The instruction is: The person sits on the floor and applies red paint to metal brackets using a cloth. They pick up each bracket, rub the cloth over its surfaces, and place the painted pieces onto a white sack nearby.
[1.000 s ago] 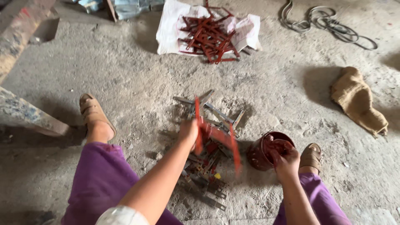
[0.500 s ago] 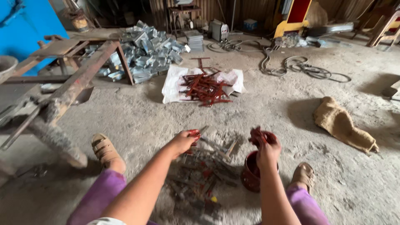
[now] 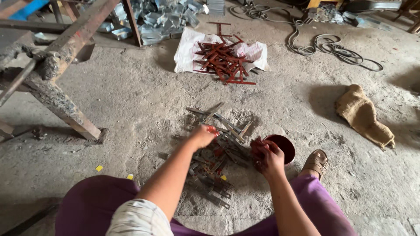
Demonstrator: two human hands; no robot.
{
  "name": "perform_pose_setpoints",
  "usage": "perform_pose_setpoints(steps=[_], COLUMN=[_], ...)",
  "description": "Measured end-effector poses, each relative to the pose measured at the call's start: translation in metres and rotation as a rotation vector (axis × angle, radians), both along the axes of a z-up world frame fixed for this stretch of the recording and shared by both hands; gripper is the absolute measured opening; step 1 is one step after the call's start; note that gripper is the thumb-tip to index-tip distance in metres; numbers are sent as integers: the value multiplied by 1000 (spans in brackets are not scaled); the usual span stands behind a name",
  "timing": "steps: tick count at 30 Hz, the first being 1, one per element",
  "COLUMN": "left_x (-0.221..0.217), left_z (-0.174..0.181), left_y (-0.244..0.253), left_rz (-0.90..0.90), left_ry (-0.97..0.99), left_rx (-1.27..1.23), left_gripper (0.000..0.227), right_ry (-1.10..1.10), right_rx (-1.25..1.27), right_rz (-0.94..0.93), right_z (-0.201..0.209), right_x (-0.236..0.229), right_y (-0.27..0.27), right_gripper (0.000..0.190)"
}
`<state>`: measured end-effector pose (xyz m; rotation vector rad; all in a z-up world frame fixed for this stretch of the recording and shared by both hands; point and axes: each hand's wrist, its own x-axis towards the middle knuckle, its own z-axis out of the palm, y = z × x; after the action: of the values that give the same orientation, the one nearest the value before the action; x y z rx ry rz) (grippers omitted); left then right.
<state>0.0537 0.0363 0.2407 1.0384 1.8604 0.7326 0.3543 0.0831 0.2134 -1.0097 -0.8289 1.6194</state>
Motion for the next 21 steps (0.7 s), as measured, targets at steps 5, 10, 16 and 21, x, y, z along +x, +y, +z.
perform_pose_setpoints(steps=[5, 10, 16, 21], left_x=[-20, -62, -72, -71], left_z=[-108, -238, -331, -375], left_y=[18, 30, 65, 93], left_rz=[165, 737, 1052, 1045], left_ry=[-175, -638, -915, -796], left_rx=[-76, -153, -221, -315], left_gripper=[38, 43, 48, 67], right_ry=[21, -12, -89, -136], right_rx=[-33, -154, -264, -338], right_rz=[-21, -84, -65, -79], right_z=[0, -3, -37, -59], right_x=[23, 20, 4, -13], right_y=[-11, -4, 15, 35], right_gripper=[19, 18, 21, 21])
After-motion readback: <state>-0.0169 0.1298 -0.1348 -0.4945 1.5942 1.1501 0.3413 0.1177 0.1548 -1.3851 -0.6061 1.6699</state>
